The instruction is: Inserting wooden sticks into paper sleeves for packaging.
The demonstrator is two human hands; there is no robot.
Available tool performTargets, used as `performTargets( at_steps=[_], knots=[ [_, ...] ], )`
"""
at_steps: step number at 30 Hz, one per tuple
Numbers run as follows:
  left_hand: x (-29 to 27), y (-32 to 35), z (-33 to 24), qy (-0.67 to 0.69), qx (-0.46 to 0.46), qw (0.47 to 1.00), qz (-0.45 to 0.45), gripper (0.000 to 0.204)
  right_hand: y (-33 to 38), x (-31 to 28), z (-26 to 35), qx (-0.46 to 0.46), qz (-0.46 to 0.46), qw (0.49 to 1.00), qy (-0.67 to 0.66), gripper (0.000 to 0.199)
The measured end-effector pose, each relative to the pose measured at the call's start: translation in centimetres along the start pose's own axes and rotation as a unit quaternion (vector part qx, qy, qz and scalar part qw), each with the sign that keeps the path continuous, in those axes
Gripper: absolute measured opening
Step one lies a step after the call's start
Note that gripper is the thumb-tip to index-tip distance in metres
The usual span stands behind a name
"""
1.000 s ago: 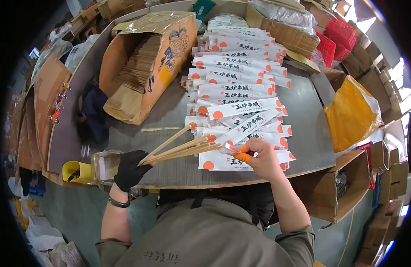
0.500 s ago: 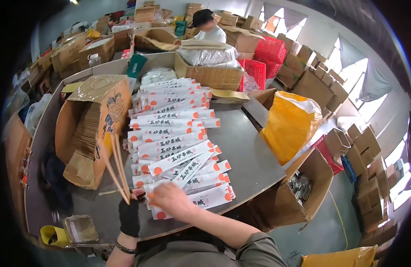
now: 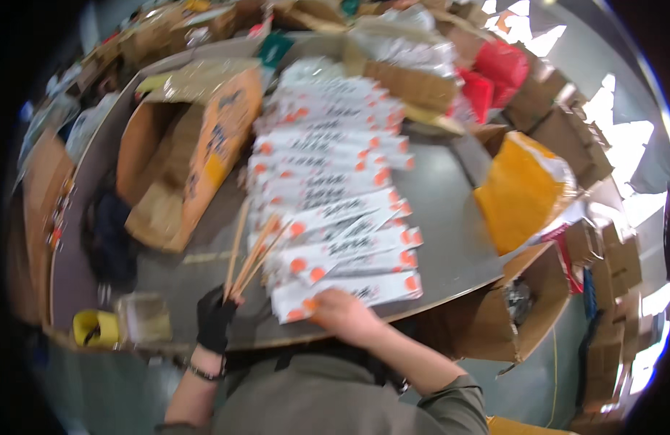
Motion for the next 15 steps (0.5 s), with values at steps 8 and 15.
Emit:
performTargets(
  at_steps=[8, 15],
  knots=[
    [-2.2, 0.7, -2.8, -0.071, 0.003, 0.997, 0.044, 0.018, -3.3, -4.1, -1.9, 0.409, -0.103, 0.893, -0.157, 0.016],
    [-4.9, 0.0, -4.6, -0.227, 0.065, 0.959, 0.154, 0.018, -3.8, -5.2, -1.0, 0.397, -0.053, 0.893, -0.206, 0.018]
  ],
)
Point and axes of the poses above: each hand's wrist, its own y-axis away from the middle knuckle, its own x-axis out of the palm, z = x × y, the point moved 3 cm from there along -y, towards the middle knuckle, and after that the axes turned 7 degrees about -z, right-handed, at the moved point
